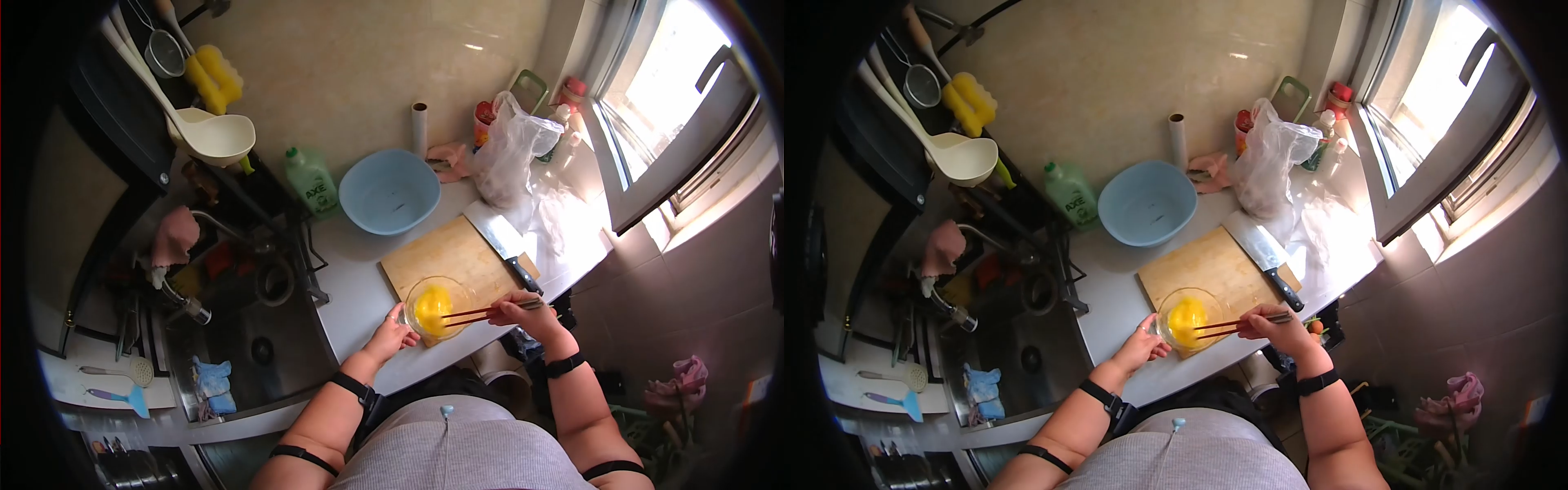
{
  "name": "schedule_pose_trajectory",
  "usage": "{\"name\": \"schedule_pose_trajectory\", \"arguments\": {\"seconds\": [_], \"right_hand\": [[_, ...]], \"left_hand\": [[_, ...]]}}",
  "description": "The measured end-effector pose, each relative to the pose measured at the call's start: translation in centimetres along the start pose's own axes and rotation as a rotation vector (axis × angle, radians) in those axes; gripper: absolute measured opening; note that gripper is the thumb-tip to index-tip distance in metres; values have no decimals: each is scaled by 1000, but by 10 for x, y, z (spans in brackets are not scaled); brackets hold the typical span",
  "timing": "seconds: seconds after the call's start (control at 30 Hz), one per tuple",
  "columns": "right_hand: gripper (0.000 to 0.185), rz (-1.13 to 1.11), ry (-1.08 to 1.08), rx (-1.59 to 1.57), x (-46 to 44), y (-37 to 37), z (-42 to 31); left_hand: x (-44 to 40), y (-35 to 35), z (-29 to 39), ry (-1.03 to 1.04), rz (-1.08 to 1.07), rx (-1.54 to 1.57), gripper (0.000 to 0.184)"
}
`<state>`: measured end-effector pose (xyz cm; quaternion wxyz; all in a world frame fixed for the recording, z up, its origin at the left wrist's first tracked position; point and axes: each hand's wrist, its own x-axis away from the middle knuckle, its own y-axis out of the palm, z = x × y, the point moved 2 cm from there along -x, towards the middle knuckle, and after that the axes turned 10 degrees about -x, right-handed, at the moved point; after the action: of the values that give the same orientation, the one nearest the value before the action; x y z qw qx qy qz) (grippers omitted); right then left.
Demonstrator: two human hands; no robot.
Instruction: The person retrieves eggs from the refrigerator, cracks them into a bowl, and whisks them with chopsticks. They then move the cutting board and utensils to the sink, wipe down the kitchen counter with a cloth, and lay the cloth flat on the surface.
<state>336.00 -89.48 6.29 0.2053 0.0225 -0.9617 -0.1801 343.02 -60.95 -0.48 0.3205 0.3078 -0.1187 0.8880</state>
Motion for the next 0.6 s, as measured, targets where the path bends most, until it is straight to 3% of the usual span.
{"name": "schedule_pose_trajectory", "arguments": {"seconds": [0.13,0.17,0.23,0.33,0.43,0.6], "right_hand": [[21,177,-184,-44,-4,-7,7],[20,103,-70,-13,-1,-6,8],[19,114,-67,-72,5,3,0],[20,232,-145,-101,3,0,3],[20,117,-13,-56,3,5,14],[20,321,-184,-119,9,12,9]], "left_hand": [[-4,-5,-3,-11,-18,4,66],[-5,-6,-4,-36,-9,9,66],[-7,-5,-3,-57,-10,12,66],[-10,-3,-6,-130,24,128,51],[-16,-3,-7,-89,12,181,21],[-35,-7,-24,44,-78,84,17]]}}
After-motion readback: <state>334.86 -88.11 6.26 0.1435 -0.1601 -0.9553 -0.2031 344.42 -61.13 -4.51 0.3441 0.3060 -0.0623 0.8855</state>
